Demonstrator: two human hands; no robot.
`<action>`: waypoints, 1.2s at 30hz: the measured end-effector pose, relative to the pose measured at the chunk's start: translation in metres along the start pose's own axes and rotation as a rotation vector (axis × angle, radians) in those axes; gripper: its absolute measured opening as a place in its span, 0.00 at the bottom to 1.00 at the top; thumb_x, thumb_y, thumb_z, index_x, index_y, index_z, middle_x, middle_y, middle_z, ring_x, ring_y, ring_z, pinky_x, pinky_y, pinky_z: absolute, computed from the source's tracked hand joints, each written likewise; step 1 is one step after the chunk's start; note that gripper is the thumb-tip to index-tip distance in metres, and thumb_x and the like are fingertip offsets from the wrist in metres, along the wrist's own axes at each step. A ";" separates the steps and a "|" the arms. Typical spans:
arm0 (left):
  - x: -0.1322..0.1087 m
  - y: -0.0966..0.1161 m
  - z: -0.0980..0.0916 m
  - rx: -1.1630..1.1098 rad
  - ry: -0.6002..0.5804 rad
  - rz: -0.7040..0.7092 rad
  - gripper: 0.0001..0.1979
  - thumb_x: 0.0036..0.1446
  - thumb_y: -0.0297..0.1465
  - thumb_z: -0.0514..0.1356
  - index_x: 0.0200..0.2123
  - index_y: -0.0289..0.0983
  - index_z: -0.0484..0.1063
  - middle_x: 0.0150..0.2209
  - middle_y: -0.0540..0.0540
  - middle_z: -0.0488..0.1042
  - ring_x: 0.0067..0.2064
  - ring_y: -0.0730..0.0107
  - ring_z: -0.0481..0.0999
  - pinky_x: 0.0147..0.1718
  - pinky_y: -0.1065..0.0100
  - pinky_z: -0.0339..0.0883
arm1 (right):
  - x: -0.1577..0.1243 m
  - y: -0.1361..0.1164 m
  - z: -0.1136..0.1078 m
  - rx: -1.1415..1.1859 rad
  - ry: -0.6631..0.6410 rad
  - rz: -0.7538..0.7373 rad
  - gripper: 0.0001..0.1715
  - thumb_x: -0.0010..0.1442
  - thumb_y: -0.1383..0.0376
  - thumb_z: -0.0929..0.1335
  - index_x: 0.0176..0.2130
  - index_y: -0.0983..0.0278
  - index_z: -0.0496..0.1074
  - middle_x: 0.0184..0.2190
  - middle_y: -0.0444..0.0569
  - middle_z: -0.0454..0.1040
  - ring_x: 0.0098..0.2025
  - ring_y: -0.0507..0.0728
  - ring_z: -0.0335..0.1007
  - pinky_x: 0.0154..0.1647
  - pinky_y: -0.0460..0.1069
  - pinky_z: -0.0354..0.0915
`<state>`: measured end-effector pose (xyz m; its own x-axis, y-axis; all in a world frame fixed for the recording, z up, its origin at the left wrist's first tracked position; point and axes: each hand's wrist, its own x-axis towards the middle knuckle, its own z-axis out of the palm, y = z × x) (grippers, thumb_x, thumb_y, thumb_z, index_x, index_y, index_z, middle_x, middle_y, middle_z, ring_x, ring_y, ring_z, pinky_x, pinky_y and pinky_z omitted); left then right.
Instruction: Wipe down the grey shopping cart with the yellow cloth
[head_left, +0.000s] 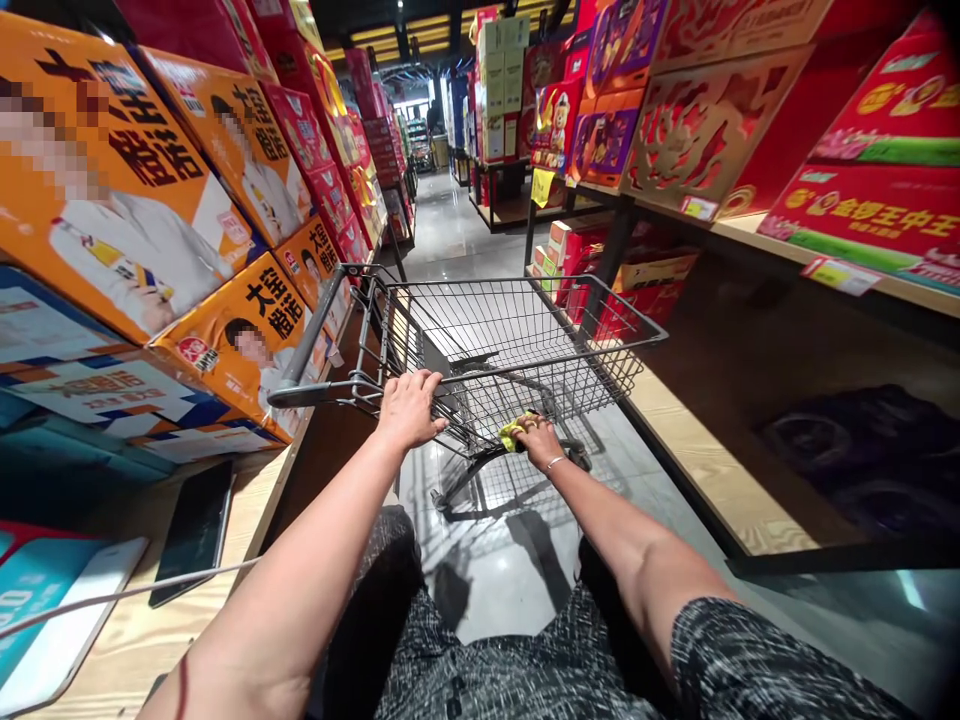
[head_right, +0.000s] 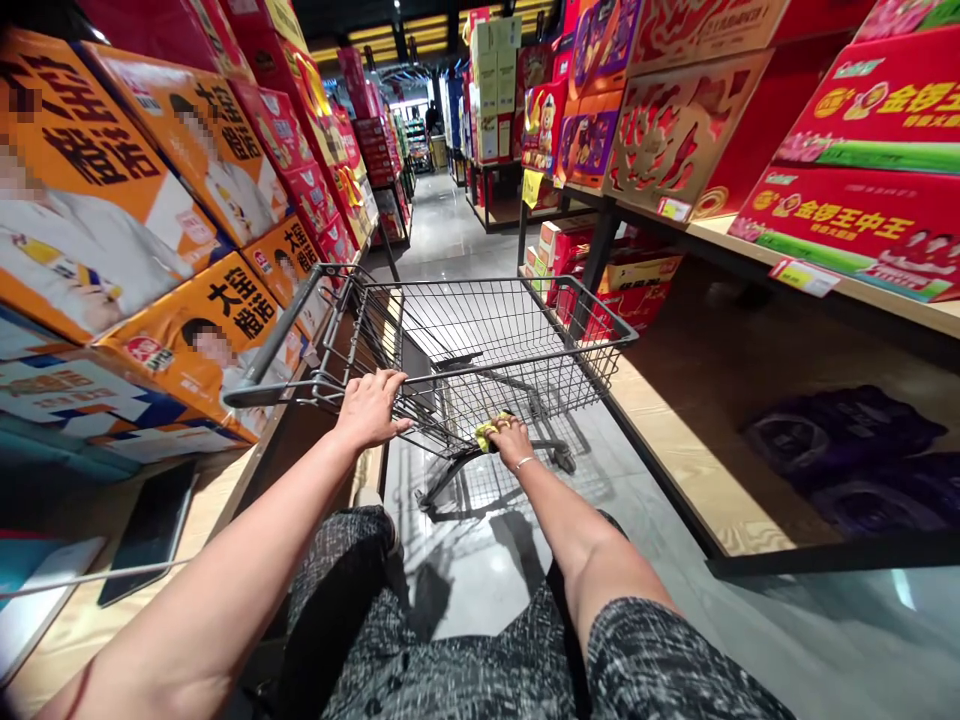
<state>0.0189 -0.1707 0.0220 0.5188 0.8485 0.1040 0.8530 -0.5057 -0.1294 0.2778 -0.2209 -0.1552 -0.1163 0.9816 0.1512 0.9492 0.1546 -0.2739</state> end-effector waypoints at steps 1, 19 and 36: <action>0.000 0.001 0.000 0.005 -0.005 -0.003 0.38 0.53 0.45 0.68 0.64 0.42 0.61 0.64 0.40 0.65 0.60 0.46 0.64 0.58 0.50 0.54 | 0.001 -0.003 -0.007 0.002 0.003 -0.009 0.23 0.59 0.72 0.65 0.46 0.49 0.79 0.50 0.50 0.73 0.51 0.65 0.60 0.46 0.59 0.59; -0.004 0.001 -0.005 -0.010 -0.024 0.022 0.34 0.57 0.46 0.63 0.62 0.35 0.63 0.57 0.36 0.69 0.58 0.47 0.66 0.58 0.53 0.54 | 0.053 0.058 -0.169 -0.079 0.042 0.086 0.28 0.52 0.67 0.68 0.54 0.57 0.72 0.50 0.48 0.77 0.49 0.60 0.71 0.46 0.51 0.63; 0.022 0.030 -0.004 -0.039 -0.115 0.043 0.42 0.54 0.46 0.66 0.68 0.48 0.56 0.69 0.39 0.58 0.67 0.43 0.54 0.62 0.41 0.45 | 0.044 0.016 -0.175 -0.162 -0.018 0.276 0.24 0.54 0.68 0.69 0.51 0.58 0.73 0.44 0.52 0.79 0.44 0.62 0.72 0.42 0.51 0.61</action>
<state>0.0560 -0.1682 0.0246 0.5466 0.8372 -0.0152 0.8329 -0.5455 -0.0928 0.3385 -0.1949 0.0132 0.1487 0.9860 0.0750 0.9796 -0.1365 -0.1475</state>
